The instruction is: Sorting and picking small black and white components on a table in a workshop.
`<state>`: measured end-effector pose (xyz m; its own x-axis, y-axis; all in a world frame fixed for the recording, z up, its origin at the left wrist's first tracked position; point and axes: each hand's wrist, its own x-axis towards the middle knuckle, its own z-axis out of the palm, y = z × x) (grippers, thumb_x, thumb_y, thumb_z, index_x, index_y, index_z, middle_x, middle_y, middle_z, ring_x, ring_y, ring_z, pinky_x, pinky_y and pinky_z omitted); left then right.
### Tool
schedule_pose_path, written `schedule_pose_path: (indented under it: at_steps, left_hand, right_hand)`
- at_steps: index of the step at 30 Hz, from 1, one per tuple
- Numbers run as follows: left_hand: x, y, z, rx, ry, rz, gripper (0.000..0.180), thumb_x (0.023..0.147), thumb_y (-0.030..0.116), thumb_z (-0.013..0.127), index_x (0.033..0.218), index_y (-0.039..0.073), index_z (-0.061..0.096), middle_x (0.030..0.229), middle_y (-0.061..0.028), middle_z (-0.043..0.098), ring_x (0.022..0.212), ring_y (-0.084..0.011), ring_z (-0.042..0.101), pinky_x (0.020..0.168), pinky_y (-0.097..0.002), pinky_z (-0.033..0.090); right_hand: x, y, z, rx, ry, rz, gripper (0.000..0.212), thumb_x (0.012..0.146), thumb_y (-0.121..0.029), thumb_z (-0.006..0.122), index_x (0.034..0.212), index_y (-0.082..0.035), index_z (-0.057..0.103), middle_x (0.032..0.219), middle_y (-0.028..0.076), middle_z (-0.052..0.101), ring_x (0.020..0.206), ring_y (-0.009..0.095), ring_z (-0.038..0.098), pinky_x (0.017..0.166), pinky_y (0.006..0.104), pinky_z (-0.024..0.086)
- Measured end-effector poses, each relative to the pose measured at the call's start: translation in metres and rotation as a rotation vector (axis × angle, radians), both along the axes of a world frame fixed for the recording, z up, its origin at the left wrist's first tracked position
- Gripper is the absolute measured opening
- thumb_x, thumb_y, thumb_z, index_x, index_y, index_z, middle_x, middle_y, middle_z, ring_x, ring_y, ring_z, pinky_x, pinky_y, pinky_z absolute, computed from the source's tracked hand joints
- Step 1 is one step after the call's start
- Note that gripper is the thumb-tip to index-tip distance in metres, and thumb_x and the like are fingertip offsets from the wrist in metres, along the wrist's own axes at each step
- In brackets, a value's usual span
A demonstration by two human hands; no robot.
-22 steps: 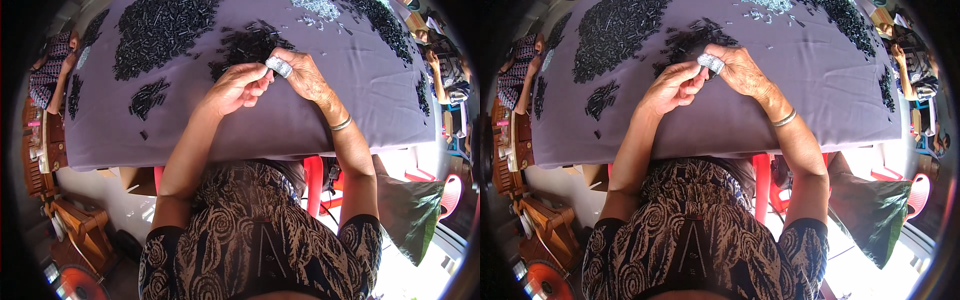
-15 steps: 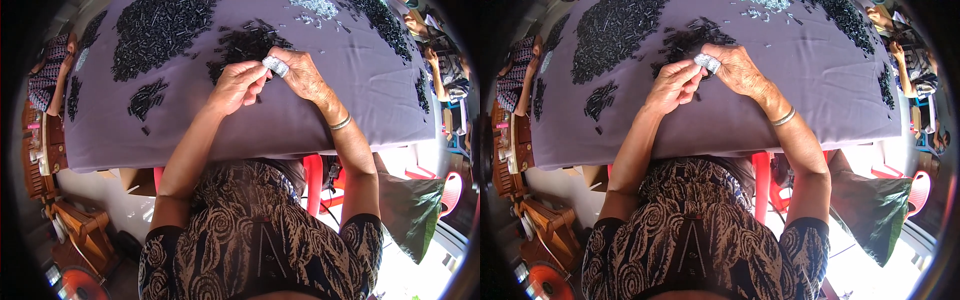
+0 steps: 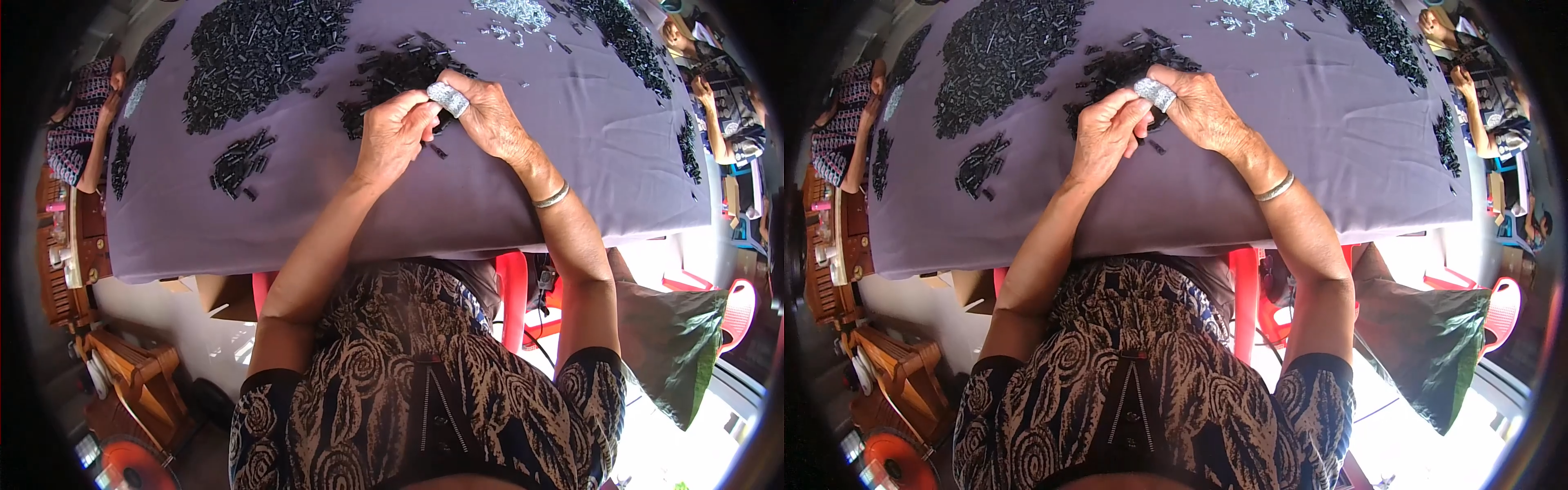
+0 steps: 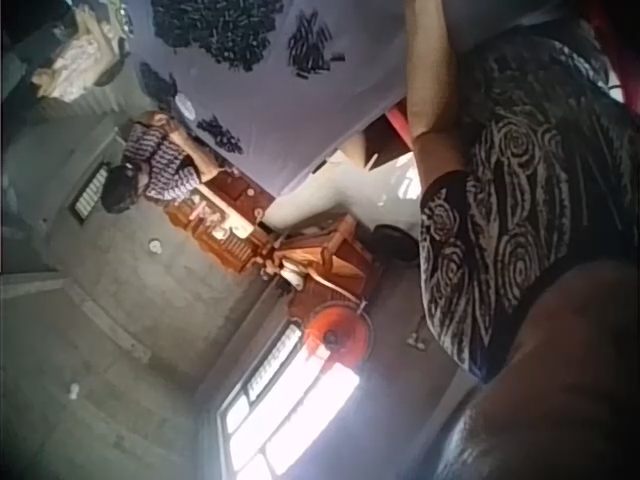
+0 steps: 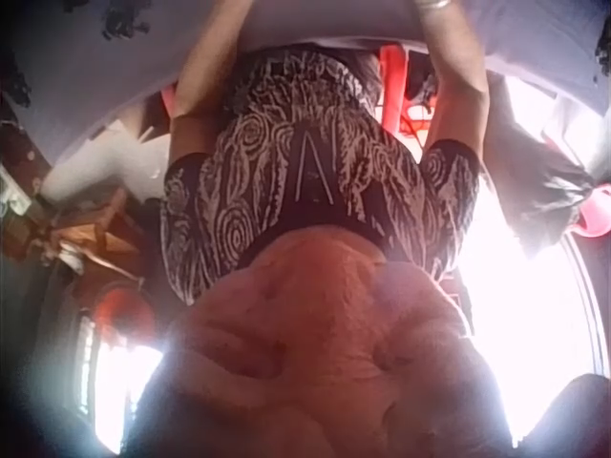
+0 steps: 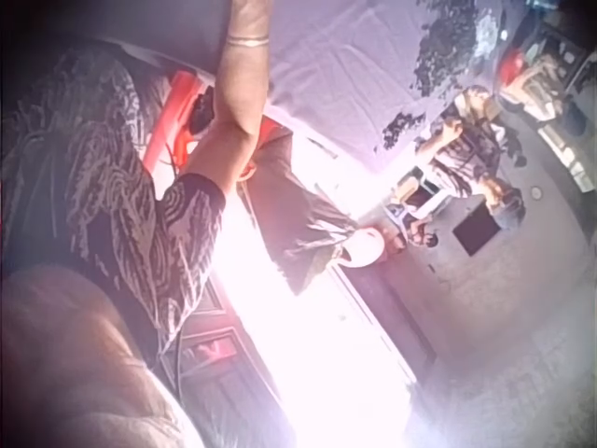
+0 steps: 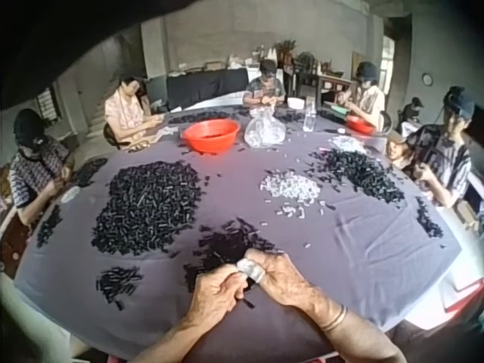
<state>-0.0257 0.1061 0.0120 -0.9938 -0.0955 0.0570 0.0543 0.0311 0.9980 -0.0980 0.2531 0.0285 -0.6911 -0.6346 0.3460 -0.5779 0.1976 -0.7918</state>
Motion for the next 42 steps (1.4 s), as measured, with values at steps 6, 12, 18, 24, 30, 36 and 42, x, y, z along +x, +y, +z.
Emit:
schedule_pose_path:
  at_steps: [6,12,18,24,30,36,42]
  left_hand:
    - [-0.001,0.000,0.005,0.334,0.047,-0.017,0.018,0.083,0.009,0.065,0.097,-0.002,0.063,0.079,-0.0004,0.053,0.066,-0.0078,0.054,0.047,-0.0191,0.043]
    - [-0.002,0.001,-0.006,0.252,0.341,0.029,0.019,0.083,0.008,0.065,0.097,-0.003,0.063,0.092,-0.0016,0.050,0.077,-0.0089,0.053,0.069,-0.0211,0.045]
    - [-0.003,0.007,-0.009,0.213,0.374,0.009,0.017,0.083,0.008,0.064,0.097,-0.002,0.064,0.107,-0.0033,0.046,0.094,-0.0108,0.050,0.081,-0.0242,0.043]
    - [0.002,0.012,-0.001,0.248,0.394,-0.009,0.020,0.084,0.008,0.063,0.100,-0.003,0.063,0.107,-0.0036,0.047,0.093,-0.0106,0.051,0.083,-0.0242,0.042]
    - [0.002,0.005,0.008,0.427,0.214,-0.205,0.033,0.094,0.021,0.043,0.120,0.002,0.050,0.108,-0.0025,0.051,0.095,-0.0103,0.048,0.090,-0.0259,0.036]
    - [0.004,0.009,0.009,0.504,0.208,-0.251,0.040,0.096,0.031,0.037,0.120,0.002,0.051,0.100,0.0001,0.052,0.092,-0.0071,0.045,0.090,-0.0253,0.033]
    - [0.005,0.011,0.008,0.446,0.177,-0.208,0.030,0.094,0.024,0.049,0.113,0.003,0.057,0.090,0.0026,0.052,0.076,-0.0030,0.046,0.072,-0.0189,0.040]
  right_hand:
    - [-0.003,0.007,0.003,-0.135,-0.357,-0.079,0.054,0.091,-0.053,0.035,0.082,-0.004,0.055,0.050,-0.006,0.031,0.046,0.005,0.027,0.043,0.0214,0.025]
    - [0.001,0.007,0.008,-0.216,-0.938,0.194,0.077,0.074,-0.082,0.026,0.077,-0.007,0.046,0.062,-0.005,0.034,0.049,0.003,0.027,0.038,0.0175,0.018]
    - [0.003,0.008,-0.006,-0.318,-1.176,0.424,0.049,0.086,-0.058,0.042,0.072,-0.011,0.044,0.061,-0.007,0.032,0.050,0.002,0.025,0.039,0.0161,0.014]
    - [0.006,0.005,-0.006,-0.386,-1.254,0.389,0.044,0.086,-0.046,0.049,0.060,-0.014,0.036,0.055,-0.009,0.026,0.047,0.002,0.023,0.038,0.0174,0.013]
    - [0.009,0.001,-0.012,-0.416,-1.324,0.622,0.042,0.085,-0.046,0.050,0.060,-0.016,0.036,0.056,-0.009,0.024,0.046,0.003,0.021,0.038,0.0176,0.015]
    - [0.017,-0.008,-0.005,-0.502,-1.381,0.479,0.047,0.078,-0.052,0.056,0.059,-0.016,0.033,0.054,-0.007,0.024,0.045,0.005,0.021,0.038,0.0198,0.016]
    - [0.024,-0.010,-0.012,-0.545,-1.405,0.430,0.045,0.083,-0.048,0.053,0.057,-0.016,0.033,0.055,-0.008,0.027,0.045,0.003,0.022,0.039,0.0187,0.015]
